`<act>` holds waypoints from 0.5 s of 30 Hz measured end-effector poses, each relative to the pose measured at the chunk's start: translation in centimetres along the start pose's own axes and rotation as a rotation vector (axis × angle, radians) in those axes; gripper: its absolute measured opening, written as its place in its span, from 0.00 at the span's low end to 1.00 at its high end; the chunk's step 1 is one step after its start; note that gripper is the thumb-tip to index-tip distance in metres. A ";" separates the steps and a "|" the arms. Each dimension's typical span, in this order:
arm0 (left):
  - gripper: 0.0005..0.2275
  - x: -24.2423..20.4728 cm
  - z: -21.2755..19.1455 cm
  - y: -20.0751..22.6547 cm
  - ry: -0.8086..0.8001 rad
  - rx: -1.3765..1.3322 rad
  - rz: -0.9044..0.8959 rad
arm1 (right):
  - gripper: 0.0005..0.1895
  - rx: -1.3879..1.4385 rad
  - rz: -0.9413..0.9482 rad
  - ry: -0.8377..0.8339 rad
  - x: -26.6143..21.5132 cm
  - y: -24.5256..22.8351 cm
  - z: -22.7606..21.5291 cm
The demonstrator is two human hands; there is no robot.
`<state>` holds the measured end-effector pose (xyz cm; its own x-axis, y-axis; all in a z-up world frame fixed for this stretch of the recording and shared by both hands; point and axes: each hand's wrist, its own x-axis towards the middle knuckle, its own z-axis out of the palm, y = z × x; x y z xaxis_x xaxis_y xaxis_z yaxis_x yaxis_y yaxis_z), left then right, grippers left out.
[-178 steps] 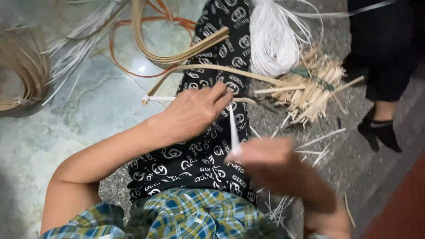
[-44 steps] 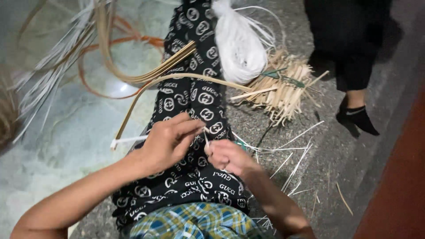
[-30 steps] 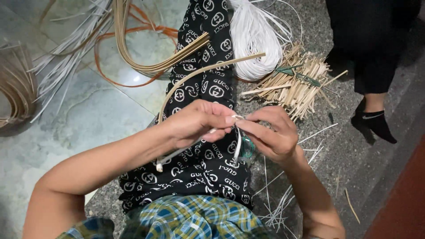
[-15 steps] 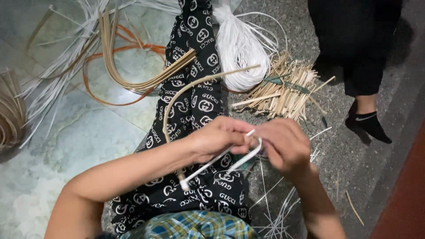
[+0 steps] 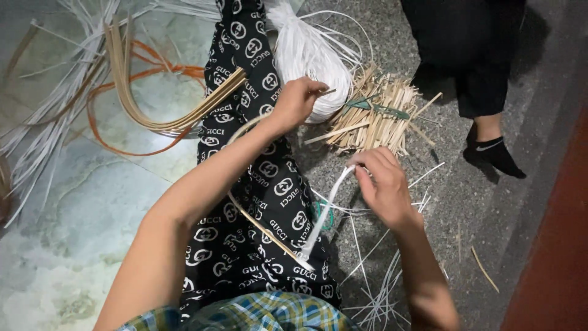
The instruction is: Bundling and securing bamboo strips using white plastic tape or ribbon.
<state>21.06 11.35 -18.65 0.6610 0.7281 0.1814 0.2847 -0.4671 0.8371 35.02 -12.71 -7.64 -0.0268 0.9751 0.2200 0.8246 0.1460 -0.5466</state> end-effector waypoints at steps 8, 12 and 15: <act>0.12 -7.9 -5.0 7.5 -0.054 -0.211 0.067 | 0.08 0.196 -0.187 -0.057 1.0 -5.7 -0.8; 0.10 -13.7 -8.9 11.1 -0.135 -0.277 -0.008 | 0.10 0.347 -0.306 -0.147 -0.8 -7.5 1.2; 0.08 -16.5 -12.0 14.4 -0.192 -0.196 -0.091 | 0.09 0.214 -0.328 -0.056 -3.4 -5.7 4.3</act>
<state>5.95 -1.40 -3.38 0.7636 0.6455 0.0157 0.2217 -0.2850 0.9326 27.97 -16.12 -8.70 -0.3051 0.8776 0.3698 0.6307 0.4771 -0.6121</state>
